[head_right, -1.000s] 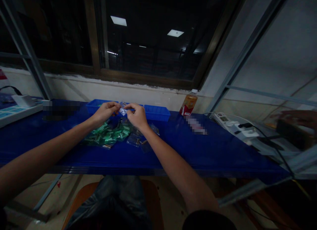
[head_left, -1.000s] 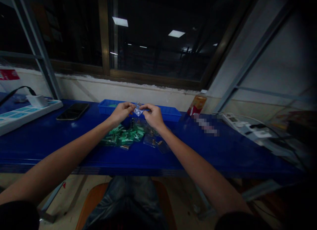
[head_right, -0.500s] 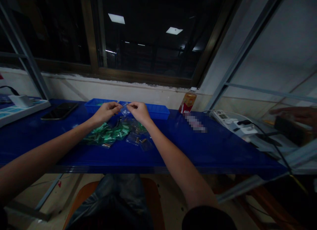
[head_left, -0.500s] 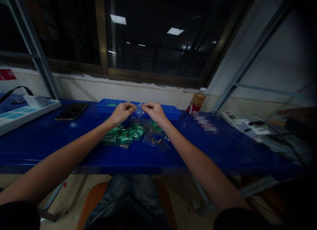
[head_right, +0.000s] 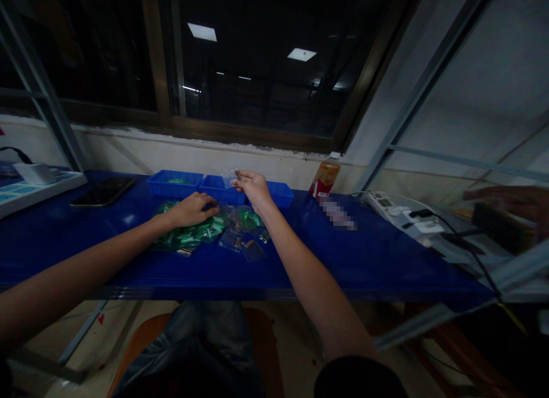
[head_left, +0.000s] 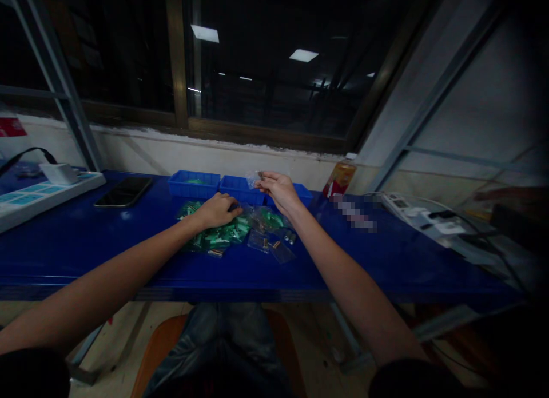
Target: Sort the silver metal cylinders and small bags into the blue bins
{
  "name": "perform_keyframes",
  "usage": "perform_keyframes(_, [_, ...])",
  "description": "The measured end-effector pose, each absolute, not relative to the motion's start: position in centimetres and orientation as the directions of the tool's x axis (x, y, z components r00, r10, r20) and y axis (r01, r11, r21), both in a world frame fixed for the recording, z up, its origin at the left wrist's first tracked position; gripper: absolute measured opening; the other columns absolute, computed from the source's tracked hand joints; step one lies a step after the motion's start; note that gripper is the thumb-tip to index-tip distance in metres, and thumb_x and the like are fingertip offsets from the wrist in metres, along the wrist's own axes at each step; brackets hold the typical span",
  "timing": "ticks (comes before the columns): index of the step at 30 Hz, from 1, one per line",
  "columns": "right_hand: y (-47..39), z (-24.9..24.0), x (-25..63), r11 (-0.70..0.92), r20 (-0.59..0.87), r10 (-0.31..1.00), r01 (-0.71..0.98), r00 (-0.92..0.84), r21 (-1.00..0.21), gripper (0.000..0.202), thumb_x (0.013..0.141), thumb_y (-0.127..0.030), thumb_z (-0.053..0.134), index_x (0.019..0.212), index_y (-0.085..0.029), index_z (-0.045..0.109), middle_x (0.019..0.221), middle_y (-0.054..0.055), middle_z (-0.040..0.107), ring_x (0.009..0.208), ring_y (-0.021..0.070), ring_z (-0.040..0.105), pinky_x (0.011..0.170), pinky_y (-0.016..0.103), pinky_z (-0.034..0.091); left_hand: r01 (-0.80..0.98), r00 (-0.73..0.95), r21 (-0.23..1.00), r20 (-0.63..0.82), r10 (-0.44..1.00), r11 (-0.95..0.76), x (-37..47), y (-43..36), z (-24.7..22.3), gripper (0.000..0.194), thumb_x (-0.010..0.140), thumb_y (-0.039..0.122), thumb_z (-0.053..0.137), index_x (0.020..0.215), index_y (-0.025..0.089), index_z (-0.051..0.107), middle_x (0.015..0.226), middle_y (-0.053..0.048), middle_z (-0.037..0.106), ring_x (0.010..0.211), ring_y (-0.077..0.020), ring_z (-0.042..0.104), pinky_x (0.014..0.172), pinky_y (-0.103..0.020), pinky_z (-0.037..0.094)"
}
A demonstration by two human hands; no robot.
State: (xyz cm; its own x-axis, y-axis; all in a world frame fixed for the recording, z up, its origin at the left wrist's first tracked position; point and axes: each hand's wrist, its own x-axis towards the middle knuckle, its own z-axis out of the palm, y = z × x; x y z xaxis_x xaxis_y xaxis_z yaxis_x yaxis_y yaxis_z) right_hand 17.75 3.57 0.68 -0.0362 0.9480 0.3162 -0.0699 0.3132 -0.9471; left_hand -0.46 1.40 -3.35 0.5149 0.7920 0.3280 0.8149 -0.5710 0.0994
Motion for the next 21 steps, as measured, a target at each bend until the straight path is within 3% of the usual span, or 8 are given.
perform_keyframes(4, [4.2,0.7,18.5,0.418,0.429,0.902,0.146,0.054,-0.897,0.022,0.068,-0.018,0.056,0.089,-0.013,0.061,0.068,0.003,0.066,0.063,0.0127,0.062,0.059,0.023,0.046,0.813,0.522,0.11,0.296,0.8,-0.571,-0.6,1.5,-3.2,0.043,0.085,0.046,0.037,0.102,0.015,0.062,0.104,-0.011,0.064,0.098,-0.0234,0.057,0.089,-0.034,0.038])
perform_keyframes(7, [5.0,0.5,20.6,0.547,0.706,0.696,0.54,0.132,-0.64,0.026,0.075,-0.023,0.048,0.094,-0.013,0.063,0.087,0.008,0.068,0.078,0.0175,0.062,0.073,0.03,0.047,0.804,0.517,0.157,0.291,0.805,-0.573,-0.7,1.4,-3.0,0.038,0.084,0.044,0.041,0.101,0.017,0.062,0.102,-0.009,0.065,0.096,-0.0222,0.058,0.086,-0.031,0.04])
perform_keyframes(9, [5.6,0.1,22.4,0.487,0.808,0.583,0.759,0.085,-0.432,0.028,0.078,-0.023,0.044,0.097,-0.015,0.064,0.099,0.01,0.066,0.09,0.0206,0.06,0.083,0.033,0.043,0.796,0.497,0.211,0.307,0.812,-0.567,-0.7,1.2,-2.9,0.035,0.081,0.041,0.046,0.102,0.016,0.061,0.099,-0.009,0.066,0.092,-0.0217,0.06,0.081,-0.029,0.042])
perform_keyframes(10, [6.0,-0.2,23.3,0.414,0.805,0.588,0.824,0.082,-0.387,0.029,0.079,-0.023,0.043,0.096,-0.015,0.065,0.099,0.01,0.067,0.091,0.0215,0.06,0.083,0.033,0.043,0.79,0.483,0.243,0.319,0.815,-0.563,-0.6,1.2,-2.9,0.035,0.08,0.039,0.048,0.103,0.016,0.061,0.097,-0.009,0.066,0.089,-0.0215,0.061,0.078,-0.029,0.043])
perform_keyframes(15, [7.8,-1.7,25.6,0.132,0.686,0.71,0.927,0.158,-0.351,0.034,0.078,-0.018,0.04,0.1,-0.013,0.065,0.096,0.013,0.067,0.089,0.0228,0.061,0.079,0.032,0.044,0.784,0.428,0.302,0.37,0.824,-0.543,-0.5,0.7,-2.7,0.025,0.08,0.032,0.048,0.095,0.021,0.065,0.086,-0.007,0.069,0.078,-0.0207,0.063,0.068,-0.027,0.043])
perform_keyframes(18, [8.2,-1.9,25.8,0.099,0.649,0.746,0.941,0.146,-0.325,0.038,0.074,-0.012,0.041,0.103,-0.011,0.065,0.099,0.014,0.065,0.092,0.0241,0.06,0.081,0.032,0.044,0.83,0.328,0.283,0.449,0.831,-0.481,-0.7,0.6,-2.3,0.024,0.08,0.027,0.046,0.09,0.022,0.067,0.083,-0.007,0.069,0.075,-0.0211,0.063,0.067,-0.028,0.043])
perform_keyframes(21, [7.6,-1.3,25.3,0.106,0.641,0.758,0.949,0.116,-0.296,0.042,0.068,-0.007,0.044,0.104,-0.008,0.065,0.102,0.018,0.062,0.095,0.0266,0.058,0.084,0.034,0.043,0.822,0.218,0.356,0.523,0.824,-0.444,-1.1,0.6,-1.5,0.024,0.08,0.025,0.046,0.088,0.019,0.068,0.083,-0.008,0.069,0.074,-0.0214,0.062,0.067,-0.028,0.044])
